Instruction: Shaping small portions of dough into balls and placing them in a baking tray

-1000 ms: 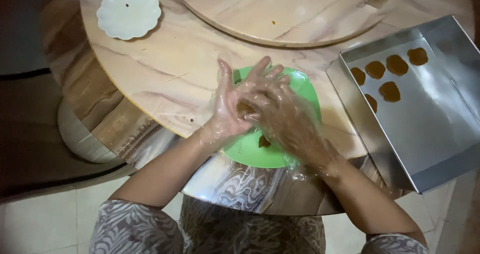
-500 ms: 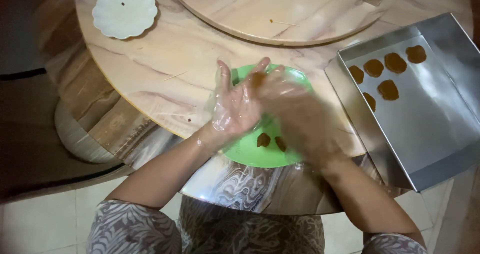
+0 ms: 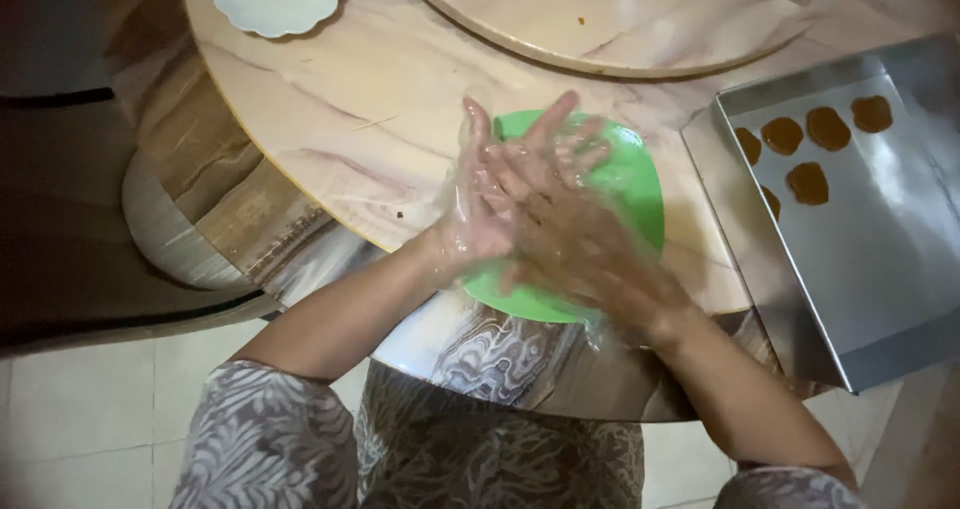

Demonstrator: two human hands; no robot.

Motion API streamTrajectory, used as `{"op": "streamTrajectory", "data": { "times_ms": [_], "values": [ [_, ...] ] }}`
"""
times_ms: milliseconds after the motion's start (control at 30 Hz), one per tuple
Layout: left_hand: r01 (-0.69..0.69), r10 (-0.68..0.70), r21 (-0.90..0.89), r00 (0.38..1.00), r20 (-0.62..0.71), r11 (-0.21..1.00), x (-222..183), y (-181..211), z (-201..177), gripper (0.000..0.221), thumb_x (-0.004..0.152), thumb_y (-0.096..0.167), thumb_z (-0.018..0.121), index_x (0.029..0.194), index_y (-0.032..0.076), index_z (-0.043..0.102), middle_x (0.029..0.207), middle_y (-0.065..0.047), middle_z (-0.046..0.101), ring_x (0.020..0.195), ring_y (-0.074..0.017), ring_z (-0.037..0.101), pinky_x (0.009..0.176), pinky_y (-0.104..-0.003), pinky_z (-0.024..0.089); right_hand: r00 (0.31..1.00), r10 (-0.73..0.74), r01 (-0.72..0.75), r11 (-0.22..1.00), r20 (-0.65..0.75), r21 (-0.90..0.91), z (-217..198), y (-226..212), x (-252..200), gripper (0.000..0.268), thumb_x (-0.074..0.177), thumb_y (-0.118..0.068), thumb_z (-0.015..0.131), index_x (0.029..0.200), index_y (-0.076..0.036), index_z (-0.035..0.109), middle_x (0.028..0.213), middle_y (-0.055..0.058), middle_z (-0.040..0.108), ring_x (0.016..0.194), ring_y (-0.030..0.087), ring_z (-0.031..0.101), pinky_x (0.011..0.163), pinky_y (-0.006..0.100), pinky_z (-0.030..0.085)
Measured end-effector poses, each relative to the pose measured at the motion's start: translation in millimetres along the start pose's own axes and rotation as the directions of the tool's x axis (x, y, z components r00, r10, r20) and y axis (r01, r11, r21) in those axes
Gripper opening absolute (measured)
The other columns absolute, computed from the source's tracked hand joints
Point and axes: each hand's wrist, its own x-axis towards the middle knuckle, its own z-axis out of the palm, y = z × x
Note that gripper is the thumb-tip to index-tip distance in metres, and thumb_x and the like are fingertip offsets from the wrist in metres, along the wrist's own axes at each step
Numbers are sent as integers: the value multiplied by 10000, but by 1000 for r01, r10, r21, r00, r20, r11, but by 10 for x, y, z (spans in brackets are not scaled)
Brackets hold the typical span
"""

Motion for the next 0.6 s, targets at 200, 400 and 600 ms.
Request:
{"op": "streamTrajectory", "data": {
  "times_ms": [200,400,600],
  "values": [
    [82,-69,66,981,-184,994,-11,20,171,1089,806,944,195,1660,268,186,1627,-135,314,1540,-298,228,1212,-696,-32,990,49,-52,999,130,17,-172,-6,-148,317,989,-129,634,682,-57,665,590,51,703,441,106,703,337,202,516],
    [354,-305,172,916,-260,919,-112,75,467,743,879,875,276,1153,188,332,1015,-112,452,923,-270,434,863,-402,429,707,-702,613,542,91,-575,65,809,-55,785,1050,-611,241,1568,-39,388,1519,300,482,1369,523,478,1037,691,379],
    [179,-104,171,921,-376,969,-4,-190,238,1124,816,933,106,1582,128,278,1585,-266,318,1381,-433,416,1073,-662,376,654,-756,502,402,33,-766,194,1172,-119,283,904,-238,733,1169,-139,715,1131,47,633,1061,323,655,961,490,535]
  ]
}}
